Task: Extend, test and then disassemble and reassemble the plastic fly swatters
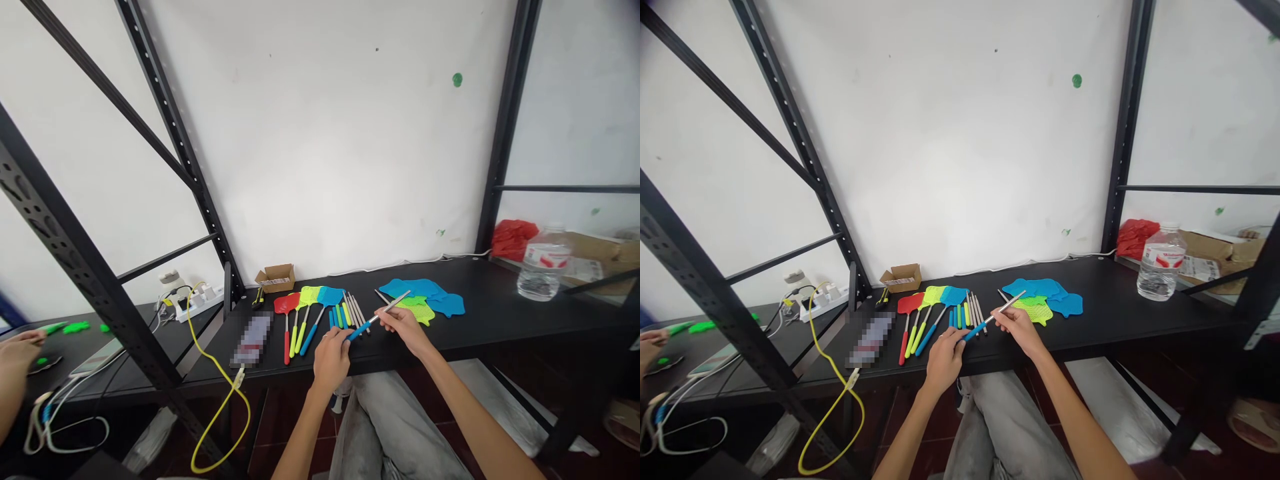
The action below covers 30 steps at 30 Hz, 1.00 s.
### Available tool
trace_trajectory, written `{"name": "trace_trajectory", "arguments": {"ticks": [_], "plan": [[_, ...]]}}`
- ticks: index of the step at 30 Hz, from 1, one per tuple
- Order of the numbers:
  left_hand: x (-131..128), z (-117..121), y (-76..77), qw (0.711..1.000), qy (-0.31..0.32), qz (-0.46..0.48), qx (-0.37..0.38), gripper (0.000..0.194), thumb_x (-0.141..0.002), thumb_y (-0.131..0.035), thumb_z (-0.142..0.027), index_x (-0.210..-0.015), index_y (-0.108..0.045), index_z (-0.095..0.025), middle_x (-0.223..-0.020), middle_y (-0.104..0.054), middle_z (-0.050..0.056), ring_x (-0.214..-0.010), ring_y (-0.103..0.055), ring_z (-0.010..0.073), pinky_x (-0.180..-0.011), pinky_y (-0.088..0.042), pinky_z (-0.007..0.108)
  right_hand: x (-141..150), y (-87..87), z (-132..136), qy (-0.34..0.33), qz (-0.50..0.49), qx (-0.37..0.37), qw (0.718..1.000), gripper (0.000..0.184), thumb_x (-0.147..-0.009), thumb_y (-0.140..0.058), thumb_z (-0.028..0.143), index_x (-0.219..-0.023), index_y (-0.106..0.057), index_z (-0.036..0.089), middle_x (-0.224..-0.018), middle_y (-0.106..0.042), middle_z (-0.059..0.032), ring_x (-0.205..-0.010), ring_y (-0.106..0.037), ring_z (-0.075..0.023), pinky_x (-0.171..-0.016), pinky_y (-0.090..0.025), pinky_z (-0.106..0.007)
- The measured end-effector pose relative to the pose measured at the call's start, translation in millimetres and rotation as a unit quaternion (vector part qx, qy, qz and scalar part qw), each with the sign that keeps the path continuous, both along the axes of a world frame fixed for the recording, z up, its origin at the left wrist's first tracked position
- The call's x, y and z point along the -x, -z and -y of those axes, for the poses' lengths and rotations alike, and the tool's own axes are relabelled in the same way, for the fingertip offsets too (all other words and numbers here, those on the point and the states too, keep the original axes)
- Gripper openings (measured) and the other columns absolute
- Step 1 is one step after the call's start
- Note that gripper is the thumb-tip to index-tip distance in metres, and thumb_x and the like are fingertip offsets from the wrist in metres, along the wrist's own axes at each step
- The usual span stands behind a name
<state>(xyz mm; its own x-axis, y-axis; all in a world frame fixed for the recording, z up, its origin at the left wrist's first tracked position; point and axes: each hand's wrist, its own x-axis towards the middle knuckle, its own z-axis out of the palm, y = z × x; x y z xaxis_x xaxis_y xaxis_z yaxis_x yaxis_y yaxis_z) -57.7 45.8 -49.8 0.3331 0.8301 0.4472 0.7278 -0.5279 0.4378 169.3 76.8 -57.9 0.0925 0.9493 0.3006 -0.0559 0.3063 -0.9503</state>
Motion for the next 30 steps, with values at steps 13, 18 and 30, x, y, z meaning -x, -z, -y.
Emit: {"name": "trace_trajectory", "arguments": {"ticks": [13, 18, 30], "plan": [[0.7, 0.0, 1.2, 1.000, 0.015, 0.010, -0.012, 0.034, -0.096, -0.038, -0.019, -0.116, -0.064, -0.027, -0.103, -0.065, 0.004, -0.096, -0.058, 0.0197, -0.081, -0.044, 0.029, 4.0, -2.1, 3.1, -0.073, 0.117, -0.015, 0.990, 0.035, -0.078, -0.069, 0.051, -0.085, -0.077, 0.018, -0.075, -0.070, -0.0077, -0.072, -0.061, -0.0221, -0.061, -0.045, -0.030], [0.3, -0.5, 1.3, 1.000, 0.014, 0.012, -0.018, 0.031, -0.096, -0.039, -0.018, -0.111, -0.064, -0.027, -0.102, -0.065, 0.003, -0.096, -0.059, 0.0193, -0.081, -0.044, 0.028, 5.0, -4.0, 3.9, -0.078, 0.110, -0.012, 0.991, 0.035, -0.078, -0.069, 0.050, -0.089, -0.076, 0.018, -0.075, -0.069, -0.0071, -0.073, -0.061, -0.0214, -0.061, -0.044, -0.030], [1.7, -2.9, 6.7, 0.999, -0.028, 0.043, 0.019, 0.028, -0.097, -0.039, -0.023, -0.117, -0.058, -0.025, -0.104, -0.067, 0.004, -0.094, -0.061, 0.0202, -0.077, -0.044, 0.028, -2.6, 1.5, -3.0, 0.005, -0.099, -0.006, 0.995, 0.035, -0.075, -0.075, 0.048, -0.092, -0.074, 0.017, -0.074, -0.067, -0.0054, -0.057, -0.051, -0.0120, -0.050, -0.033, -0.026]]}}
